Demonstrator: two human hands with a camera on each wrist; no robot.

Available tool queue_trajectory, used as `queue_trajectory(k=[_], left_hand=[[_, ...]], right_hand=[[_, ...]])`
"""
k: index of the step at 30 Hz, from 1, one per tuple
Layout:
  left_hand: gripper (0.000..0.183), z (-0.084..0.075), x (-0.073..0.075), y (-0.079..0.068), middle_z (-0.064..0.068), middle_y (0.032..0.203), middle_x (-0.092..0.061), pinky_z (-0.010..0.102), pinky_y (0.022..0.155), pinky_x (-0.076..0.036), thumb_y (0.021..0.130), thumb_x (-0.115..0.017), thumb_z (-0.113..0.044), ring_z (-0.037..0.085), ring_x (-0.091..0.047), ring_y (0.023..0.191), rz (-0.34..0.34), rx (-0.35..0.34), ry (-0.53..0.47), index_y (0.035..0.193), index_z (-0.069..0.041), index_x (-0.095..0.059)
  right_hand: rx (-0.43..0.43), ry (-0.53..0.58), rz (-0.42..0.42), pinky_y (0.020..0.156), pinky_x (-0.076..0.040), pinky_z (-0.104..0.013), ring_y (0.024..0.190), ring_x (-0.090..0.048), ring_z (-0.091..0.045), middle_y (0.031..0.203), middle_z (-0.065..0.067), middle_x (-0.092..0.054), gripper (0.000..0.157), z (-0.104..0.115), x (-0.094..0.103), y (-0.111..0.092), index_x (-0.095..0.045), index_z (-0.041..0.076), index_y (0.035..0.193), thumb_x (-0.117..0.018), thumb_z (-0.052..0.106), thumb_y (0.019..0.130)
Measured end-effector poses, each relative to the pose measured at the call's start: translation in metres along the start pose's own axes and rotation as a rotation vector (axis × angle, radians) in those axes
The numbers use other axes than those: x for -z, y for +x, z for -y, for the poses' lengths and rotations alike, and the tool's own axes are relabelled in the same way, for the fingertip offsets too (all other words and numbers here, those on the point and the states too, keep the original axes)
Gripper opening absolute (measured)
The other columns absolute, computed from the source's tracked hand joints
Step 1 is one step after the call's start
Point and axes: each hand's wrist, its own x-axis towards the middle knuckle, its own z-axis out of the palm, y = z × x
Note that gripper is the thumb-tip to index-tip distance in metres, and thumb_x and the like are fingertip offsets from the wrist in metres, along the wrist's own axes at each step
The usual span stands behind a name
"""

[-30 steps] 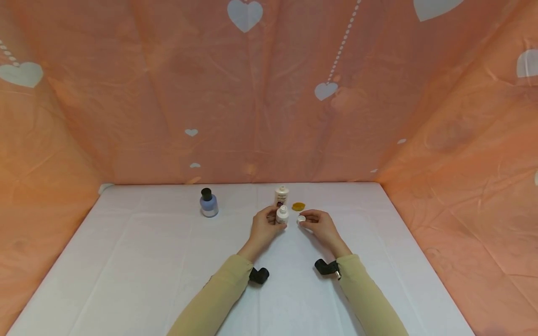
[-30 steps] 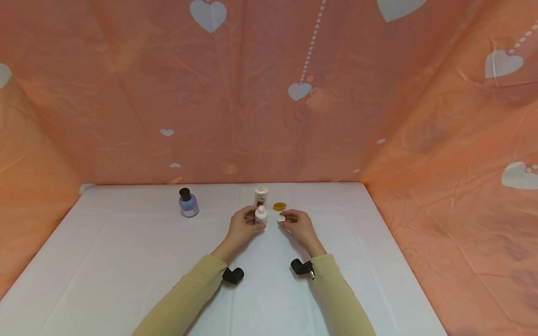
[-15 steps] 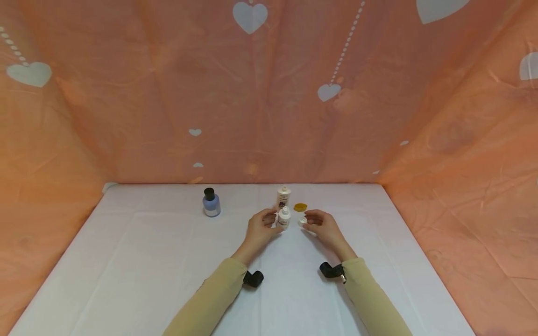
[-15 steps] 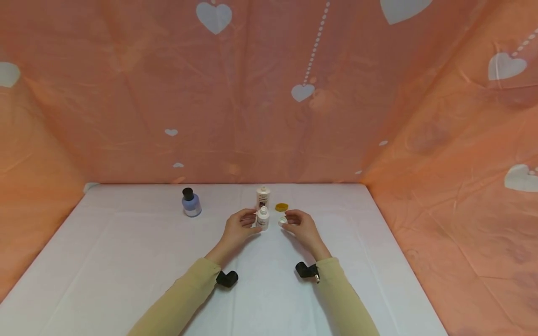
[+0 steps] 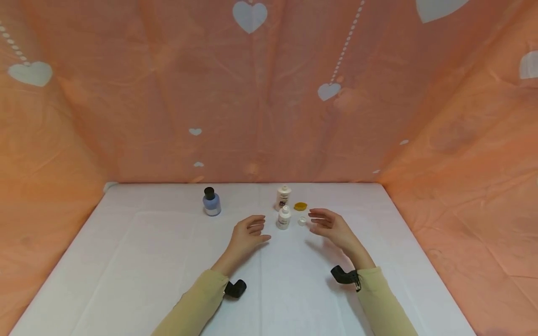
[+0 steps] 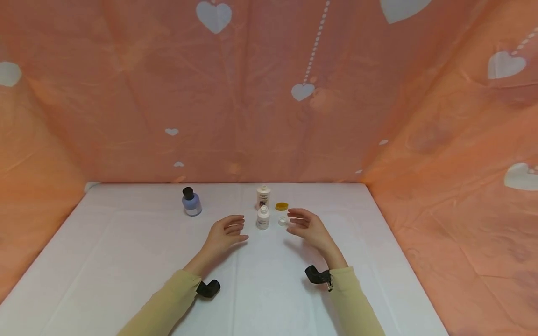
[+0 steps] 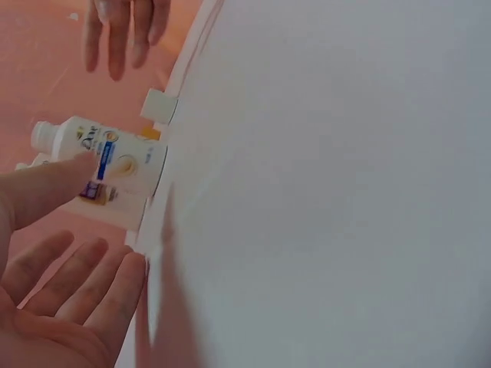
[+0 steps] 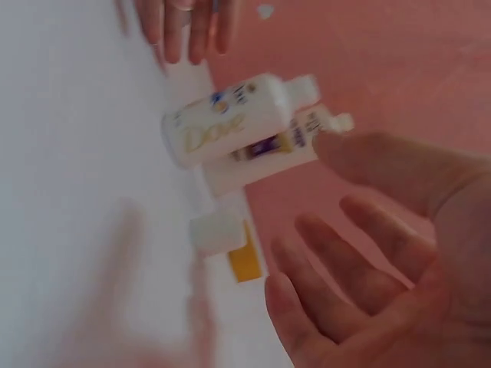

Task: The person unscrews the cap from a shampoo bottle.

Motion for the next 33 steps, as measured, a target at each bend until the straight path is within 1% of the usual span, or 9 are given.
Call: queue_trajectory(k=[3, 5, 11, 14, 18, 22, 26, 30, 33], left_hand=[[0.061, -0.004, 0.008, -0.006, 0.022, 0.127, -0.056, 0.038, 0.093, -0.049, 0.071, -0.080, 0.008, 0.036, -0.056, 0.115, 0.023, 0.006, -0.015, 0.127, 0.004, -0.056], [0.063, -0.006, 0.014, -0.010, 0.023, 0.129, -0.054, 0.039, 0.094, -0.048, 0.071, -0.080, 0.008, 0.036, -0.054, 0.117, 0.043, 0.008, -0.032, 0.129, 0.004, -0.055], [0.068, -0.014, 0.031, -0.021, 0.026, 0.133, -0.050, 0.043, 0.095, -0.046, 0.072, -0.078, 0.009, 0.039, -0.050, 0.121, 0.076, -0.001, -0.085, 0.133, 0.005, -0.050], [0.068, -0.017, 0.042, -0.027, 0.027, 0.133, -0.050, 0.044, 0.096, -0.045, 0.073, -0.078, 0.009, 0.040, -0.050, 0.121, 0.082, -0.013, -0.090, 0.134, 0.005, -0.049], [0.068, -0.018, 0.057, -0.036, 0.029, 0.132, -0.050, 0.043, 0.095, -0.046, 0.074, -0.078, 0.008, 0.042, -0.050, 0.120, 0.069, -0.032, -0.080, 0.135, 0.005, -0.048], [0.069, -0.015, 0.070, -0.041, 0.030, 0.132, -0.049, 0.045, 0.093, -0.046, 0.074, -0.078, 0.007, 0.043, -0.050, 0.119, 0.048, -0.044, -0.079, 0.135, 0.005, -0.047], [0.070, -0.009, 0.082, -0.045, 0.030, 0.133, -0.048, 0.042, 0.093, -0.047, 0.074, -0.078, 0.007, 0.043, -0.049, 0.120, 0.031, -0.048, -0.074, 0.136, 0.006, -0.046], [0.071, -0.007, 0.094, -0.048, 0.030, 0.133, -0.048, 0.038, 0.090, -0.049, 0.074, -0.078, 0.006, 0.043, -0.049, 0.120, 0.016, -0.046, -0.070, 0.137, 0.007, -0.044], [0.072, -0.008, 0.104, -0.050, 0.030, 0.134, -0.047, 0.036, 0.089, -0.051, 0.074, -0.078, 0.008, 0.044, -0.049, 0.119, -0.003, -0.040, -0.073, 0.138, 0.007, -0.043]], right_hand=[[0.039, 0.047, 0.062, 0.090, -0.050, -0.031, 0.126, -0.041, -0.046, 0.138, -0.030, -0.043, 0.059, 0.009, 0.000, -0.005, -0.043, -0.004, 0.138, -0.069, 0.001, 0.086], [0.065, 0.068, 0.095, 0.091, -0.050, -0.032, 0.126, -0.040, -0.048, 0.138, -0.029, -0.043, 0.058, 0.015, -0.003, -0.007, -0.043, -0.004, 0.138, -0.069, -0.001, 0.086], [0.155, 0.078, 0.154, 0.102, -0.037, -0.052, 0.124, -0.041, -0.049, 0.134, -0.019, -0.051, 0.058, 0.030, -0.017, -0.009, -0.044, -0.005, 0.136, -0.069, -0.004, 0.084], [0.193, 0.078, 0.188, 0.103, -0.034, -0.054, 0.124, -0.041, -0.049, 0.134, -0.020, -0.051, 0.059, 0.038, -0.027, -0.009, -0.043, -0.006, 0.136, -0.070, -0.004, 0.084], [0.240, 0.072, 0.252, 0.102, -0.038, -0.048, 0.123, -0.043, -0.047, 0.136, -0.023, -0.048, 0.059, 0.045, -0.042, -0.005, -0.044, -0.006, 0.137, -0.071, -0.001, 0.084], [0.239, 0.067, 0.311, 0.100, -0.043, -0.041, 0.123, -0.048, -0.037, 0.137, -0.017, -0.049, 0.057, 0.049, -0.059, 0.003, -0.047, 0.001, 0.136, -0.071, 0.001, 0.085], [0.258, 0.061, 0.349, 0.101, -0.041, -0.047, 0.124, -0.047, -0.036, 0.137, -0.012, -0.050, 0.057, 0.049, -0.075, 0.013, -0.048, 0.001, 0.136, -0.070, -0.002, 0.084], [0.285, 0.066, 0.382, 0.103, -0.037, -0.053, 0.125, -0.044, -0.041, 0.138, -0.016, -0.047, 0.058, 0.058, -0.089, 0.019, -0.045, -0.005, 0.136, -0.069, -0.006, 0.084], [0.271, 0.079, 0.403, 0.104, -0.035, -0.053, 0.127, -0.043, -0.040, 0.139, -0.017, -0.046, 0.059, 0.068, -0.099, 0.023, -0.044, -0.006, 0.137, -0.069, -0.007, 0.084]])
